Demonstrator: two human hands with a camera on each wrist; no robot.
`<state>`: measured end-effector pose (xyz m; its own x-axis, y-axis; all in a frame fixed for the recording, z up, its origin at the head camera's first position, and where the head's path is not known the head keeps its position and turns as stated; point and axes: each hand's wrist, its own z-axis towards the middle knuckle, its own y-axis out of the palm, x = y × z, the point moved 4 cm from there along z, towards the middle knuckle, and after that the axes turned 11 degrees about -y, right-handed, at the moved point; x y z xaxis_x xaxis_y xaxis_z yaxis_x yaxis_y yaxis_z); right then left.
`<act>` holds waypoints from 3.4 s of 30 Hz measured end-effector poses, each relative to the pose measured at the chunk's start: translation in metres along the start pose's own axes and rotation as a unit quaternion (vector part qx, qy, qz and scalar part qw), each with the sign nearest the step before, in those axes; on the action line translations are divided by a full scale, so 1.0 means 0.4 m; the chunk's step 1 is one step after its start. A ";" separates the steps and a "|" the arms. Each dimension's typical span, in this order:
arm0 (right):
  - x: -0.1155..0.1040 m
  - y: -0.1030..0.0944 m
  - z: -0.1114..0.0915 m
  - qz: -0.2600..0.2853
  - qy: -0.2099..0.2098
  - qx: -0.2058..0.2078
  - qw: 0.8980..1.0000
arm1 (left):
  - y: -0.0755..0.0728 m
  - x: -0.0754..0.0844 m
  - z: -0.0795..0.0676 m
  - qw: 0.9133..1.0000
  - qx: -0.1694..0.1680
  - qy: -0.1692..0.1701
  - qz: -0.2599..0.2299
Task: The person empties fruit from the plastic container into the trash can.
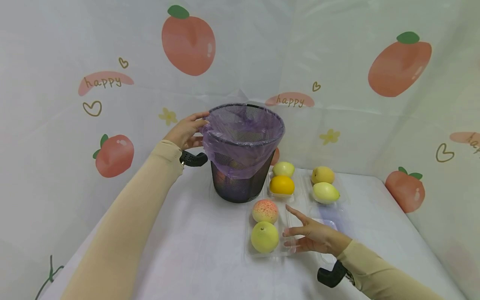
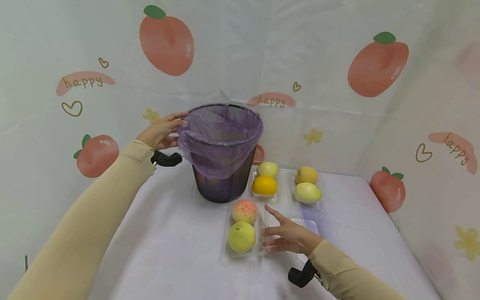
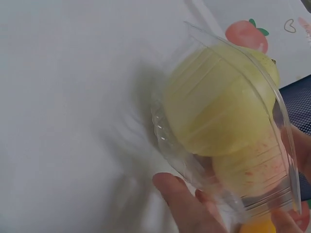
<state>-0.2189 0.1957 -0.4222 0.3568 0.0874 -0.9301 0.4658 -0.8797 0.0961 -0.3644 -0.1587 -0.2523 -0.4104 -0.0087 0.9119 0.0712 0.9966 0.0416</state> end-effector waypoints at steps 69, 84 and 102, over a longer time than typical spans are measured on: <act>-0.110 -0.088 -0.126 0.072 -0.143 -0.019 0.987 | 0.002 -0.002 0.003 1.000 -0.002 0.001 -0.001; -0.165 -0.168 -0.145 0.051 -0.201 -0.010 0.978 | 0.004 -0.001 0.002 1.000 -0.002 0.000 0.000; -0.299 -0.199 -0.158 0.149 -0.220 -0.030 0.964 | 0.002 -0.002 0.006 1.000 -0.013 0.003 -0.001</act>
<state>-0.2476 0.2846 -0.2963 0.1098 -0.3831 -0.9172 0.4458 -0.8058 0.3899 -0.3662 -0.1577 -0.2540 -0.4055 -0.0115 0.9140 0.0942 0.9941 0.0544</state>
